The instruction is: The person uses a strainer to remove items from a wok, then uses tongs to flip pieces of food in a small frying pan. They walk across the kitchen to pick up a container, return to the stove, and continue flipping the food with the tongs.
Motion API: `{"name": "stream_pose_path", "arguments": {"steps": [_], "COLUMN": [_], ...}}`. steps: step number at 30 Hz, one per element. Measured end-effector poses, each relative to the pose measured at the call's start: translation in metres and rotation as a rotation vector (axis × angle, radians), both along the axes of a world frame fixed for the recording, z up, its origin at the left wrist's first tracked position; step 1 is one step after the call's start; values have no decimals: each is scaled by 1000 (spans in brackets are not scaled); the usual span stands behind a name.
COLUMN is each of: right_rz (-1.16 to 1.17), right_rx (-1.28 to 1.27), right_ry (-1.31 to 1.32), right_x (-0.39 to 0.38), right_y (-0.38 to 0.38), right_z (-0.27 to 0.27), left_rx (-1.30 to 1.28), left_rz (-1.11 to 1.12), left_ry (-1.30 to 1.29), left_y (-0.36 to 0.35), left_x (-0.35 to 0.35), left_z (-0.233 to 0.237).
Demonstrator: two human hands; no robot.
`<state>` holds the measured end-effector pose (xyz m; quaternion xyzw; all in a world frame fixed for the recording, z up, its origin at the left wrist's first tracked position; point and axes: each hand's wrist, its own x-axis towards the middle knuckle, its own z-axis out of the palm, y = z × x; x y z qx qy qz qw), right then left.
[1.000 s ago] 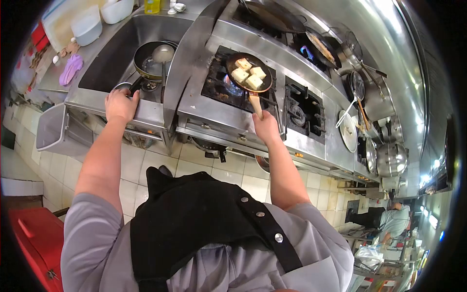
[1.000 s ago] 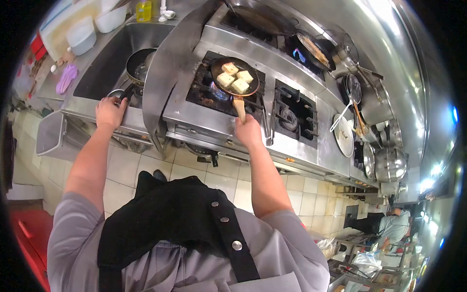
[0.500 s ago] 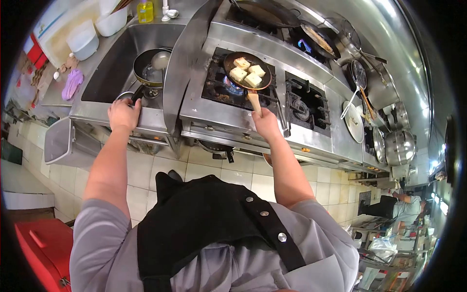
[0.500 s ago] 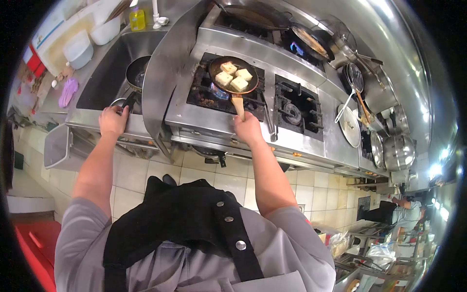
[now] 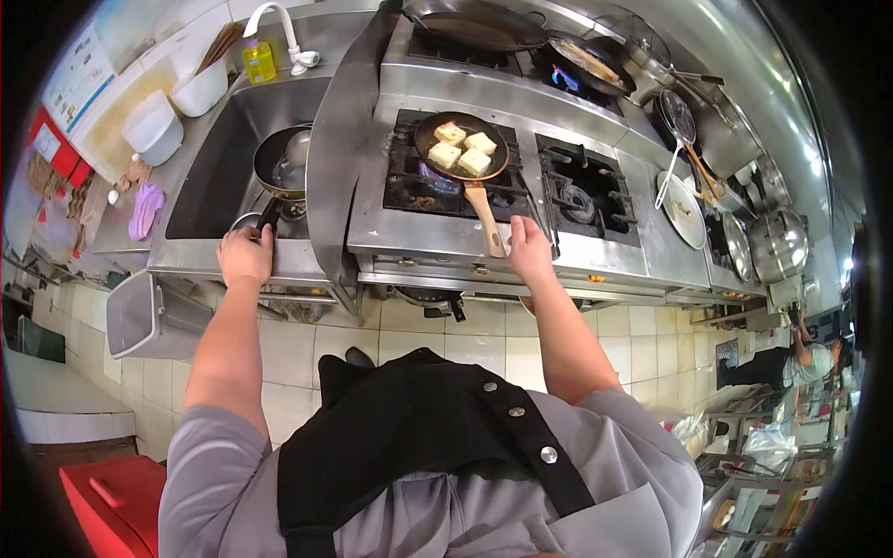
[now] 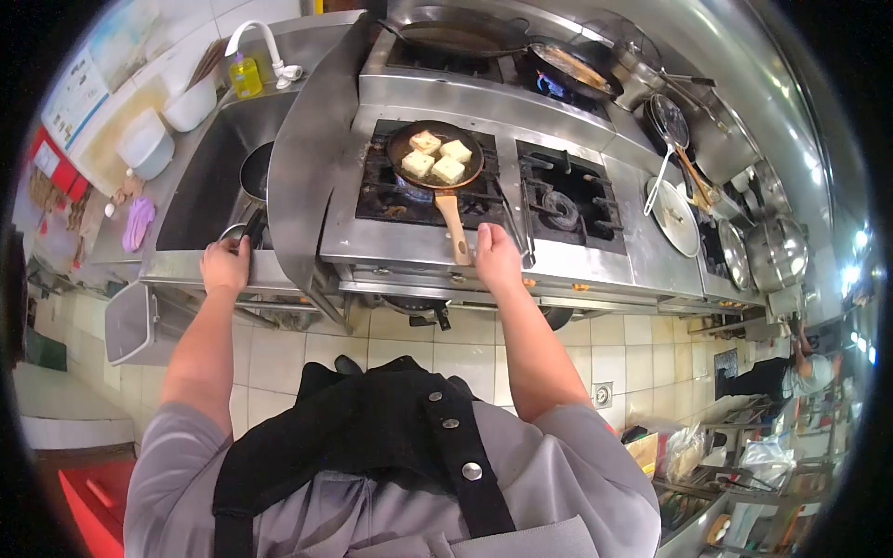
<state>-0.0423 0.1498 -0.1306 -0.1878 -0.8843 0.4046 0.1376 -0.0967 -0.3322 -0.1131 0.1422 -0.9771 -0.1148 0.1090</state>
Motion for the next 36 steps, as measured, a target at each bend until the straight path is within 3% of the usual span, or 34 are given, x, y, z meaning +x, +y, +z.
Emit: {"name": "stream_pose_path", "arguments": {"steps": [4, 11, 16, 36], "right_rz": [91, 175, 170, 258], "right_rx": [485, 687, 689, 700], "right_ry": [177, 83, 33, -4], "right_x": [23, 63, 75, 86], "right_y": [27, 29, 27, 35], "right_z": [-9, -28, -36, -42], "left_rx": [-19, -16, -3, 8], "left_rz": [-19, -50, -57, 3], "left_ry": [34, 99, 158, -37], "left_y": [-3, 0, -4, -2], "left_x": [0, 5, 2, -4], "left_z": [-4, -2, -10, -6]}}
